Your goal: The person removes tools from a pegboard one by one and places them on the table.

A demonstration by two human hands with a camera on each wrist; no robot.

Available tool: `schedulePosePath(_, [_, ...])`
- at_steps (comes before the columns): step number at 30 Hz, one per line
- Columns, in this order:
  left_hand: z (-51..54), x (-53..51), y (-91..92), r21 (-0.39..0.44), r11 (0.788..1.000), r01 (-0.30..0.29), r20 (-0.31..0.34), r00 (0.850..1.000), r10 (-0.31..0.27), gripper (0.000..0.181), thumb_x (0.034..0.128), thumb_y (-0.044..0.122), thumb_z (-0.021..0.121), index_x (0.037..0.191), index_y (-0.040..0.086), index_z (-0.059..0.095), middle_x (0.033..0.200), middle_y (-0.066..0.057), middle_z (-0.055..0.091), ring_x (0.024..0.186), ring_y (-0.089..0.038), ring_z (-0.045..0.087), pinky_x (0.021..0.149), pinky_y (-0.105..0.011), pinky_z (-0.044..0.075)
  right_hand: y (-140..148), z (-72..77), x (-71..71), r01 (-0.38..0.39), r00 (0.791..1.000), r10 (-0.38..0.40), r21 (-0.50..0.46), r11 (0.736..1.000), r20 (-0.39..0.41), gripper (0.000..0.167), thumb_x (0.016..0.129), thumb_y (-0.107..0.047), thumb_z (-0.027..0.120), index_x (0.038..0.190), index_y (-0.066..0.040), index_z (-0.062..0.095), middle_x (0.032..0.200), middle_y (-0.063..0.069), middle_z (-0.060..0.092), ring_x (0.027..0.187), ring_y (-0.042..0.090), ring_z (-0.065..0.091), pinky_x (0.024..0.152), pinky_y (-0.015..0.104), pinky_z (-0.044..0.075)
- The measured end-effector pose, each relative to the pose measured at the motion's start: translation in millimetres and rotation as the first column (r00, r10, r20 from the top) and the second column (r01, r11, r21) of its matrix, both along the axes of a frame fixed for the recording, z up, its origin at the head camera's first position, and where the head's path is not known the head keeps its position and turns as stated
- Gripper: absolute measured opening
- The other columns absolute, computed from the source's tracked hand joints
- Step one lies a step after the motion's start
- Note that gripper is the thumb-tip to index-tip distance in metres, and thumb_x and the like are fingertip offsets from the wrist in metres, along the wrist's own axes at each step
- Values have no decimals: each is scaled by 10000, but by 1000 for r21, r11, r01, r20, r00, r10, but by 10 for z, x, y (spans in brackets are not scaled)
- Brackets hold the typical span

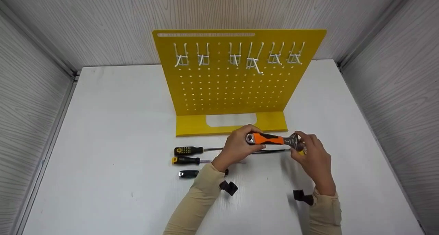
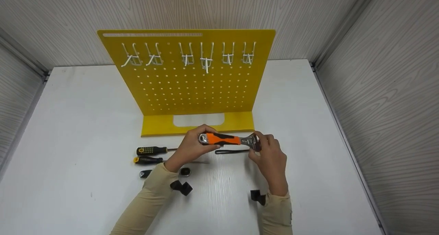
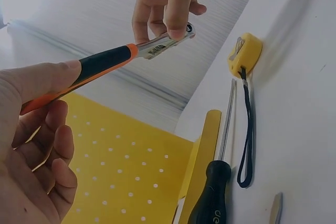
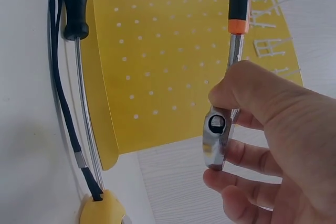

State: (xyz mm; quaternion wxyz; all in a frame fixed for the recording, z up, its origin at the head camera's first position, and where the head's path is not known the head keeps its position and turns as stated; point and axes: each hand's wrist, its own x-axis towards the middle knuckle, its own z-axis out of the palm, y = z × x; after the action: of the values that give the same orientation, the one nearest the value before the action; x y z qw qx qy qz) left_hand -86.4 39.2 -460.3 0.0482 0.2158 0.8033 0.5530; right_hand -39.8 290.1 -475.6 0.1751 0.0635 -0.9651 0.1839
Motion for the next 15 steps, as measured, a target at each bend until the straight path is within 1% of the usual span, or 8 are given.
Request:
schedulePosePath(3, [-13,6,7,-25,1000,1,-1,1000,-1,344,774,217,810,1084,159,670,1121,-20,700,931,-130,642,767,-230,491,18,-5,10,1,1000,-1,7,1000,8,589,726,-136,786,1275,-133,571,989,113,592,783,220,540,533,325,442])
schedulePosePath(9, [-34,37,17,-69,998,3,-14,1000,-4,342,772,230,810,1083,165,685,1141,-14,702,907,-128,626,739,-221,459,73,-21,47,17,998,-17,1,1000,66,567,741,-145,767,1270,-103,569,988,115,587,828,239,558,559,356,473])
schedulePosePath(12, [-51,54,21,-96,995,6,-37,999,-9,336,770,239,812,1077,165,699,1129,-10,705,923,-141,627,747,-229,450,98,-32,65,19,997,-20,10,1000,74,560,738,-135,763,1262,-98,570,982,113,584,829,240,555,565,365,486])
schedulePosePath(15, [-74,76,30,-145,989,4,-70,997,-14,321,772,252,810,1068,174,711,1108,7,708,949,-140,619,762,-236,449,128,-46,78,15,998,-17,29,999,59,558,725,-125,773,1247,-96,577,971,113,583,818,240,548,560,380,502])
